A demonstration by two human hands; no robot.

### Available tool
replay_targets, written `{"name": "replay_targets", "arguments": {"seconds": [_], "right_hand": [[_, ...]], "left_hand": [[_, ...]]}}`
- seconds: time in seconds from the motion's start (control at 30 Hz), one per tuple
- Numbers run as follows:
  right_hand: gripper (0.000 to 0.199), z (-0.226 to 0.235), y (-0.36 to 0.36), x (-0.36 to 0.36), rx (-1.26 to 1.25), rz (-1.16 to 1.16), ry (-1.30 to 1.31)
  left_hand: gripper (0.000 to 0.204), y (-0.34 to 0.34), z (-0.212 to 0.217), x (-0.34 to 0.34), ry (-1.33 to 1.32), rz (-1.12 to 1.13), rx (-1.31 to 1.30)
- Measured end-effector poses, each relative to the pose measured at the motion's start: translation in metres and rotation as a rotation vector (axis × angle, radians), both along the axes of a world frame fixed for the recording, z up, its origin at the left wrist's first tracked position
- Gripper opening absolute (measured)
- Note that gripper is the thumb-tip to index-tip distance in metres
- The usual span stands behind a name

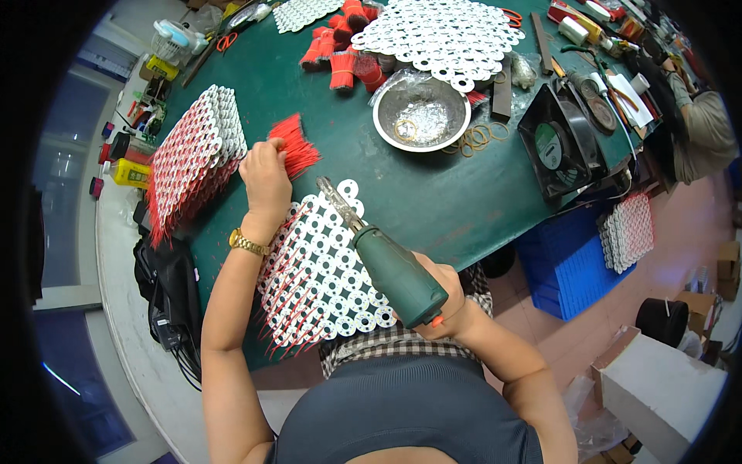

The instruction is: The person solders red wires onto a grid of circular LED components on an assembly line using a soldering iron.

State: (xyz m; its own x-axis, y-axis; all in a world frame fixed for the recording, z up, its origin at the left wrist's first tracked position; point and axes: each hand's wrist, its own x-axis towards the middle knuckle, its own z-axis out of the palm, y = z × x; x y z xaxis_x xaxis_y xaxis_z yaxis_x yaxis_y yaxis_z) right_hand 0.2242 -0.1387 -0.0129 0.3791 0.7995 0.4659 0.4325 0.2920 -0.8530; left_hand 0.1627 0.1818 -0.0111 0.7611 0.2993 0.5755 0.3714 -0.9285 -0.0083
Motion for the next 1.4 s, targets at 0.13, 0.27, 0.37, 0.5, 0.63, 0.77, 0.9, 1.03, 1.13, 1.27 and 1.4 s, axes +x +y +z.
{"name": "replay_targets", "arguments": {"seconds": [0.13,0.27,0.37,0.5,0.63,0.77,0.9,1.03,1.13,1.27,1.4], "right_hand": [[0.044,-0.003,0.000,0.002,0.057,0.017,-0.080],[0.040,-0.006,-0.003,-0.002,-0.022,0.021,-0.016],[0.037,-0.017,-0.007,-0.005,-0.023,-0.010,0.054],[0.027,-0.020,-0.014,0.004,-0.111,0.074,0.146],[0.082,-0.011,-0.020,-0.006,-0.191,0.086,0.571],[0.082,0.000,-0.019,-0.018,-0.268,0.065,0.635],[0.082,-0.012,-0.021,-0.023,-0.230,0.076,0.592],[0.059,-0.005,-0.020,-0.027,-0.333,0.073,0.577],[0.045,-0.006,-0.015,-0.021,-0.344,0.063,0.385],[0.046,-0.006,-0.010,-0.025,-0.309,0.023,0.187],[0.041,0.008,-0.004,-0.024,-0.357,0.056,0.246]], "left_hand": [[0.012,0.004,0.008,-0.004,-0.166,-0.036,-0.277],[0.012,0.015,0.014,-0.012,-0.447,-0.073,-0.385],[0.017,0.005,0.027,-0.017,-0.680,-0.119,-1.060],[0.016,-0.015,0.039,-0.046,-0.530,-0.090,-1.230],[0.010,-0.044,0.040,-0.075,-0.298,-0.070,-1.334],[0.010,-0.065,0.031,-0.083,-0.143,-0.108,-1.082],[0.012,-0.070,0.022,-0.078,-0.055,-0.037,-0.831],[0.009,-0.077,0.015,-0.076,0.021,0.012,-0.667],[0.010,-0.080,0.013,-0.076,0.057,0.037,-0.572],[0.012,-0.081,0.011,-0.076,0.068,0.063,-0.519],[0.009,-0.080,0.011,-0.078,0.060,0.026,-0.461]]}}
